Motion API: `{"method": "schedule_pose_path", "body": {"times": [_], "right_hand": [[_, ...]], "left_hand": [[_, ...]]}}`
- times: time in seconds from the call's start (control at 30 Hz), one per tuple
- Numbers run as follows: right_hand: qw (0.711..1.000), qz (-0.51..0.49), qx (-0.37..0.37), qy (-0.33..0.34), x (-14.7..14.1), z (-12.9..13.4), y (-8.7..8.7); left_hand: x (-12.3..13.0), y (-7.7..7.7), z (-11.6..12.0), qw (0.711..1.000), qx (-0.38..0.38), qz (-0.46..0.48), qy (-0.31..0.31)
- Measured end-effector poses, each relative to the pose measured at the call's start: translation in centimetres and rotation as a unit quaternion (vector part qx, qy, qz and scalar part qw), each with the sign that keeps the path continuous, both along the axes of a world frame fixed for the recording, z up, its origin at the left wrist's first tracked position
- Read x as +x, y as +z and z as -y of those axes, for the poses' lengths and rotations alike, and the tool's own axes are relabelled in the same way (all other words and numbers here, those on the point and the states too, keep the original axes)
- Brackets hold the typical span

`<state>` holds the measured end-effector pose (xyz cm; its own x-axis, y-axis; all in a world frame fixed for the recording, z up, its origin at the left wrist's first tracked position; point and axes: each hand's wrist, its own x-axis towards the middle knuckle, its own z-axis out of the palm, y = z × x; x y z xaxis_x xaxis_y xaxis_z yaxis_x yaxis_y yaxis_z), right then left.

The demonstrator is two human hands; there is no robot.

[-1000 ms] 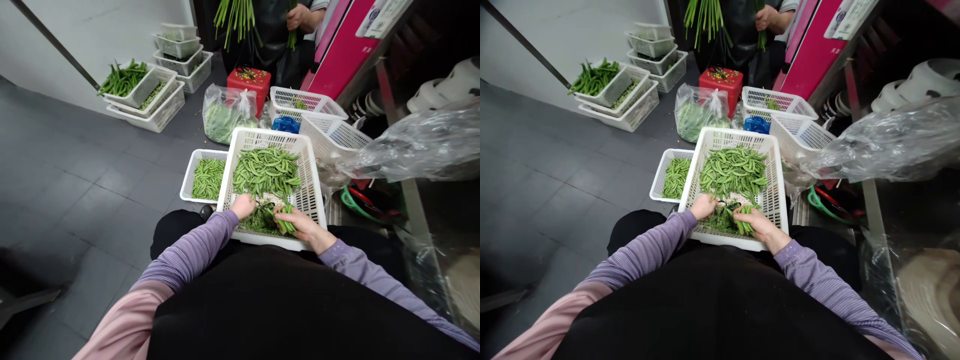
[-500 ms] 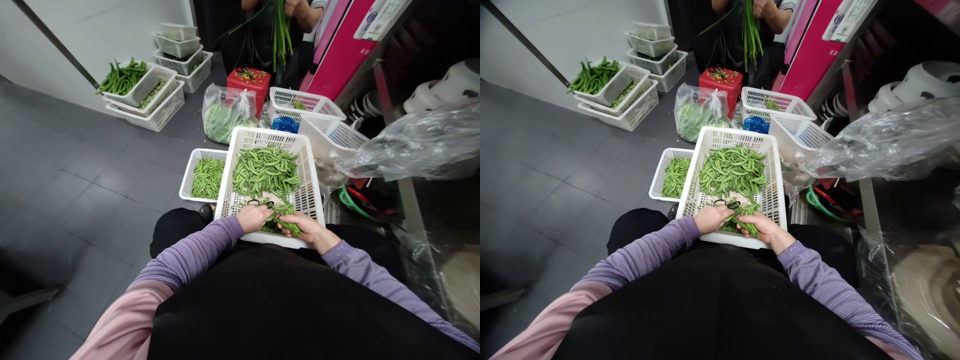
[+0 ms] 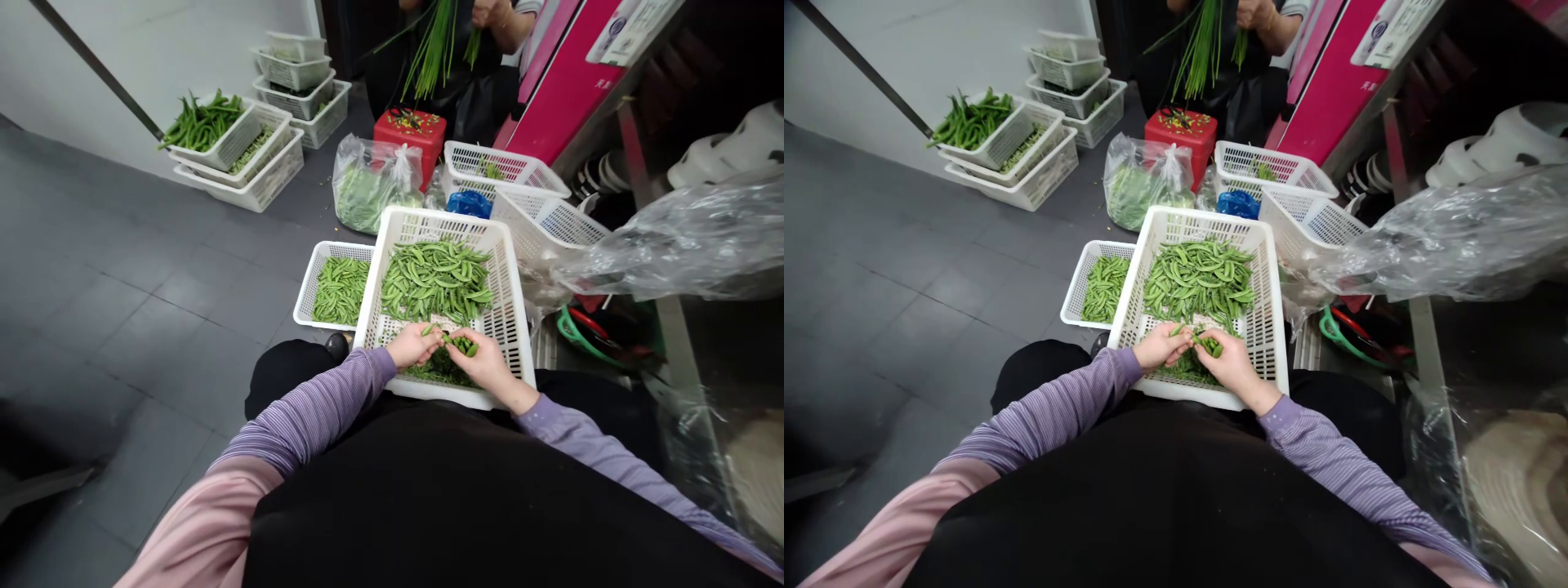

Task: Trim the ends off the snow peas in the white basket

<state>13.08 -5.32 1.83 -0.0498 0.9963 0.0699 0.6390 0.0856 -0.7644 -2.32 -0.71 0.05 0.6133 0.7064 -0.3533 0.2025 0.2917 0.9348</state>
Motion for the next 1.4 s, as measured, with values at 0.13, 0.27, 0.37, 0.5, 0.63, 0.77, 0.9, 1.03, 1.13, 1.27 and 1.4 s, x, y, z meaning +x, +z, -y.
{"method": "schedule_pose_path", "body": {"times": [0.13, 0.27, 0.37, 0.5, 0.63, 0.77, 0.9, 1.03, 1.13, 1.27, 1.4], "right_hand": [[0.985, -0.090, 0.005, -0.147, -0.8, 0.2, -1.5], [0.889, -0.365, -0.004, -0.277, 1.4, -2.1, -1.9], [0.786, -0.524, -0.028, -0.327, 4.9, -3.7, -1.4], [0.785, -0.541, -0.200, -0.226, 6.4, -2.9, -1.1], [0.799, -0.472, -0.354, -0.115, 1.5, -0.4, -2.1], [0.820, -0.461, -0.312, -0.130, -2.3, 0.3, -2.9], [0.859, -0.412, -0.281, -0.118, -1.9, 0.0, -2.7], [0.960, -0.206, -0.176, -0.072, -0.4, -0.1, -2.4], [0.999, 0.027, -0.033, 0.000, 0.6, -0.2, -2.2], [0.977, 0.190, 0.009, 0.093, 1.2, -0.2, -1.8], [0.968, 0.213, 0.020, 0.131, 1.2, -0.3, -1.7]], "left_hand": [[0.9, -1.2, 0.8, 0.992, -0.087, -0.025, 0.093], [0.5, -2.9, 0.4, 0.979, 0.043, -0.199, -0.007], [-0.4, -3.7, -0.1, 0.916, 0.212, -0.325, -0.102], [-0.7, -3.6, 0.1, 0.875, 0.294, -0.370, -0.105], [0.2, -2.4, 1.1, 0.873, 0.344, -0.342, -0.055], [0.3, -1.8, 1.9, 0.894, 0.361, -0.259, -0.061], [0.0, -1.8, 2.4, 0.915, 0.353, -0.175, -0.079], [-0.3, -1.4, 2.0, 0.920, 0.361, -0.143, -0.048], [-0.4, -0.9, 0.9, 0.929, 0.329, -0.170, -0.017], [-0.5, -0.6, -0.1, 0.946, 0.270, -0.174, -0.045], [-0.7, -0.6, -0.1, 0.978, 0.153, -0.126, -0.065]]}}
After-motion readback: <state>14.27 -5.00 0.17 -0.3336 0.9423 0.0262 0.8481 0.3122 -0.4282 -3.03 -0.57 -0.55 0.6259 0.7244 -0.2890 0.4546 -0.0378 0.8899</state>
